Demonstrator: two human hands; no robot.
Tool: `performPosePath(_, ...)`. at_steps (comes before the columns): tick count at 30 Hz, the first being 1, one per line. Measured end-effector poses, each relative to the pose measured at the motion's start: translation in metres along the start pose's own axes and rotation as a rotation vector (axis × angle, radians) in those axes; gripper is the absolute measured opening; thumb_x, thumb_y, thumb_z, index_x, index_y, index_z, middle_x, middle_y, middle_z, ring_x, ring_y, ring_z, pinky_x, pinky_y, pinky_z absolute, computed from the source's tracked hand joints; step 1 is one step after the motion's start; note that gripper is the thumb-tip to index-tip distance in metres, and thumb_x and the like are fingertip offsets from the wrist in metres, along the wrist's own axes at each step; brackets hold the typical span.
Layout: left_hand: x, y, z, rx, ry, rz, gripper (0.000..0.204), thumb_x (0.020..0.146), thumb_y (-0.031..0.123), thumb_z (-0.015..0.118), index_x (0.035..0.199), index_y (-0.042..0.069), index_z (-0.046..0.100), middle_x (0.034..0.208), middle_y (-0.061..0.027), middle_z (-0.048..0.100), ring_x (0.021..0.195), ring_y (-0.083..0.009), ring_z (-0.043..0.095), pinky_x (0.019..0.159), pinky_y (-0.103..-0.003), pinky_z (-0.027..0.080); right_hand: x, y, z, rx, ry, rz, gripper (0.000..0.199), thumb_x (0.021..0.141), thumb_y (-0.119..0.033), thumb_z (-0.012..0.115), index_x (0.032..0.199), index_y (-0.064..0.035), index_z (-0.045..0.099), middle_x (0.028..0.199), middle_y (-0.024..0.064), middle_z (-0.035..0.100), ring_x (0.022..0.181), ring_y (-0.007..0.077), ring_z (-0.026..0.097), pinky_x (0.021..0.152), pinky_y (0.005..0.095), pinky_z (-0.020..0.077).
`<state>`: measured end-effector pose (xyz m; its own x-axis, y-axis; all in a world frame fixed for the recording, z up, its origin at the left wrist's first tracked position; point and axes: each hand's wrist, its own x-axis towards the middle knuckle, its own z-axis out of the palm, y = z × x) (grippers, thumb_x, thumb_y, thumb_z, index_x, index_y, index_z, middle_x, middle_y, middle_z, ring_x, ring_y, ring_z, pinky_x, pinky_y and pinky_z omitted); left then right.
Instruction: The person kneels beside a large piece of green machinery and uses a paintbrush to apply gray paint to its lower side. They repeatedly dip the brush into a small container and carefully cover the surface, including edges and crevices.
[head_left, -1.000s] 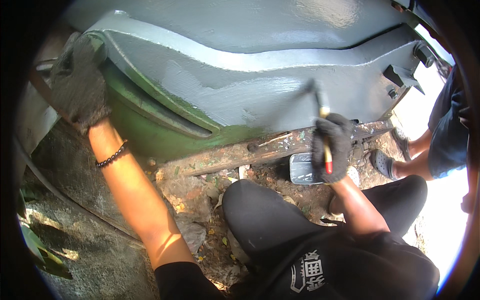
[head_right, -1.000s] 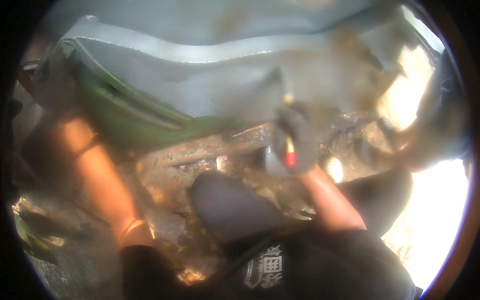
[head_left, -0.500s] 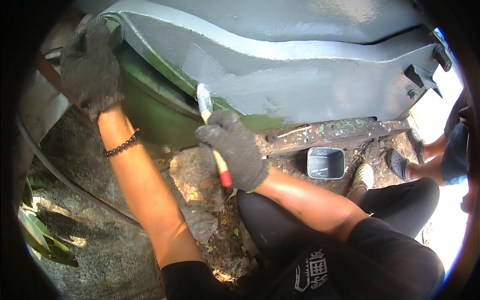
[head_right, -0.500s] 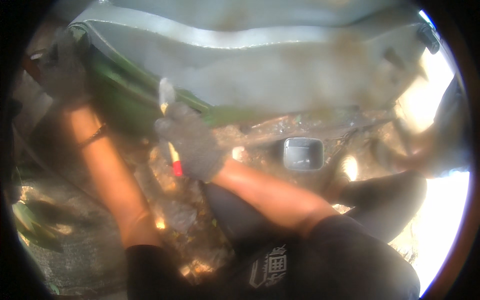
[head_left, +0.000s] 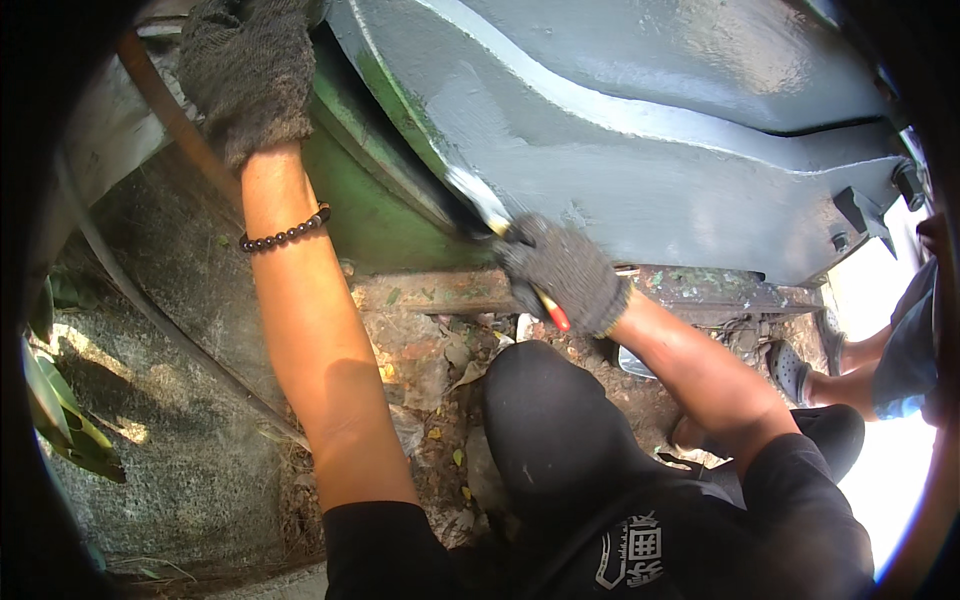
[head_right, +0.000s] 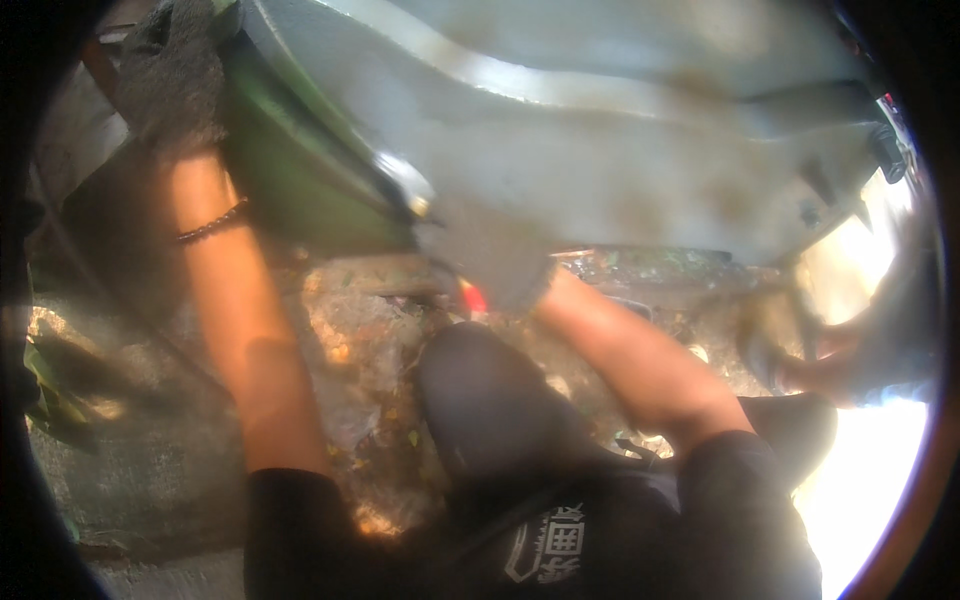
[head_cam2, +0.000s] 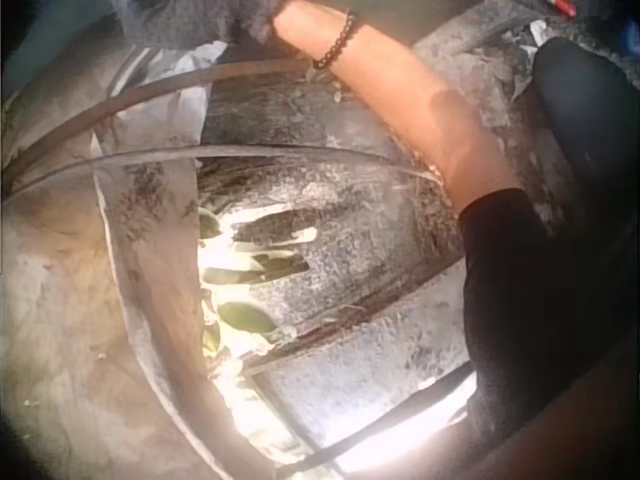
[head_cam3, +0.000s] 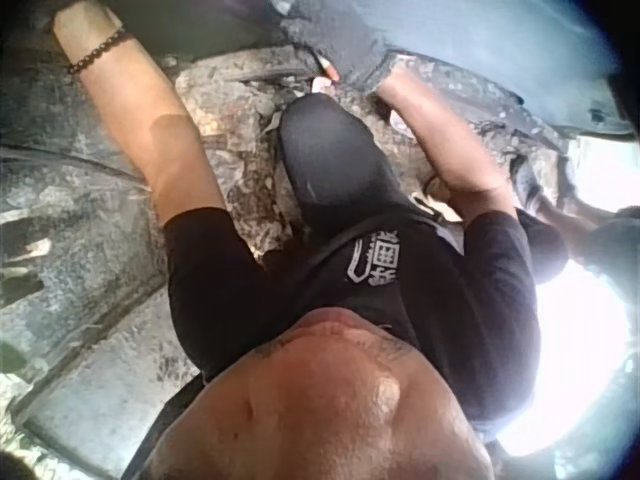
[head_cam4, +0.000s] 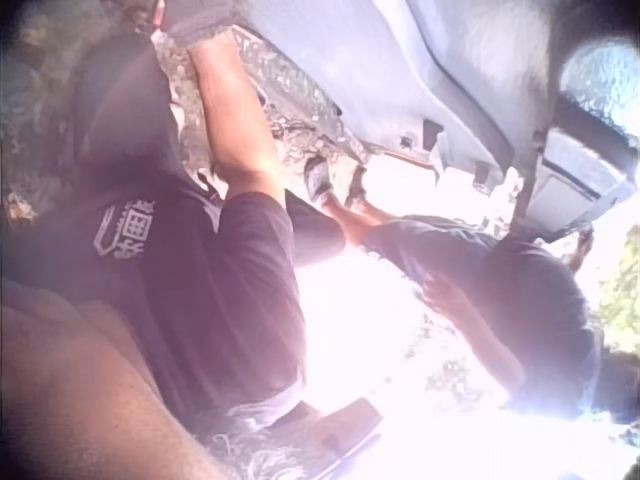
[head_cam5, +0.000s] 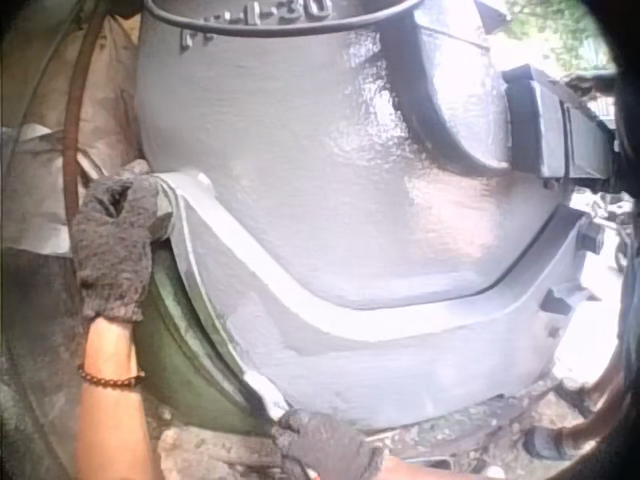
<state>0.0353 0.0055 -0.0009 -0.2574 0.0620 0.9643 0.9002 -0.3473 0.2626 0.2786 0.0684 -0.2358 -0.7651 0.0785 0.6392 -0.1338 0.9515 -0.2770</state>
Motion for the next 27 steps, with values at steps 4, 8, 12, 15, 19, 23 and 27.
performPosePath(4, -0.007, -0.005, 0.013, -0.048, 0.001, -0.061, 0.028, 0.100, 0.018, 0.077, 0.120, -0.001, 0.074, 0.115, -0.0075, 0.075, 0.099, -0.0131, 0.068, 0.088, -0.028, 0.058, -0.055, 0.019, 0.000, 0.090, -0.086, 0.224, 0.026, 0.082, -0.006, 0.071, 0.108, -0.0069, 0.068, 0.109, 0.0210, 0.063, 0.093, 0.0437, 0.066, 0.078, 0.0520, 0.0539)
performPosePath(8, -0.010, 0.008, 0.023, -0.075, 0.042, -0.029, 0.028, 0.100, 0.019, 0.077, 0.119, -0.001, 0.074, 0.117, -0.0089, 0.076, 0.101, -0.0148, 0.069, 0.089, -0.029, 0.057, -0.003, 0.023, -0.006, -0.071, 0.188, 0.070, 0.025, 0.084, -0.005, 0.071, 0.110, -0.0061, 0.069, 0.109, 0.0203, 0.065, 0.096, 0.0420, 0.066, 0.082, 0.0496, 0.0543)
performPosePath(12, -0.005, 0.006, 0.005, 0.013, -0.016, -0.021, 0.028, 0.099, 0.018, 0.077, 0.118, -0.002, 0.074, 0.118, -0.0104, 0.076, 0.104, -0.0161, 0.069, 0.093, -0.029, 0.056, 0.069, -0.016, -0.053, 0.005, 0.214, -0.133, 0.040, 0.085, -0.002, 0.071, 0.124, -0.0068, 0.068, 0.116, 0.0200, 0.067, 0.102, 0.0393, 0.067, 0.085, 0.0464, 0.0556)
performPosePath(15, 0.003, -0.010, -0.005, 0.026, -0.037, 0.091, 0.029, 0.098, 0.018, 0.077, 0.119, -0.002, 0.074, 0.117, -0.0098, 0.076, 0.104, -0.0161, 0.069, 0.093, -0.030, 0.056, 0.053, -0.014, -0.034, 0.063, 0.249, -0.126, 0.046, 0.084, -0.002, 0.073, 0.129, -0.0079, 0.068, 0.115, 0.0185, 0.069, 0.101, 0.0386, 0.068, 0.083, 0.0462, 0.0571)
performPosePath(19, -0.007, -0.002, 0.014, -0.133, -0.014, -0.059, 0.028, 0.098, 0.016, 0.078, 0.120, -0.001, 0.074, 0.110, -0.0071, 0.075, 0.099, -0.0149, 0.068, 0.087, -0.029, 0.058, -0.019, 0.019, -0.019, -0.244, -0.136, -0.058, 0.045, 0.083, -0.011, 0.074, 0.128, -0.0075, 0.069, 0.116, 0.0178, 0.069, 0.104, 0.0392, 0.069, 0.083, 0.0475, 0.0585)
performPosePath(23, -0.006, 0.000, 0.017, -0.207, 0.004, -0.041, 0.028, 0.097, 0.017, 0.079, 0.118, 0.000, 0.074, 0.107, -0.0050, 0.075, 0.095, -0.0136, 0.068, 0.085, -0.029, 0.058, -0.075, 0.028, -0.009, -0.245, -0.469, 0.035, 0.042, 0.084, -0.016, 0.070, 0.125, -0.0060, 0.069, 0.118, 0.0194, 0.066, 0.106, 0.0407, 0.068, 0.086, 0.0489, 0.0579)
performPosePath(27, -0.003, 0.000, 0.005, -0.064, 0.030, 0.034, 0.028, 0.097, 0.015, 0.078, 0.119, 0.000, 0.073, 0.107, -0.0054, 0.074, 0.095, -0.0134, 0.068, 0.085, -0.029, 0.059, -0.010, 0.004, -0.043, -0.141, -0.504, 0.033, 0.042, 0.085, -0.015, 0.068, 0.126, -0.0048, 0.069, 0.120, 0.0226, 0.064, 0.113, 0.0425, 0.065, 0.096, 0.0514, 0.0548)
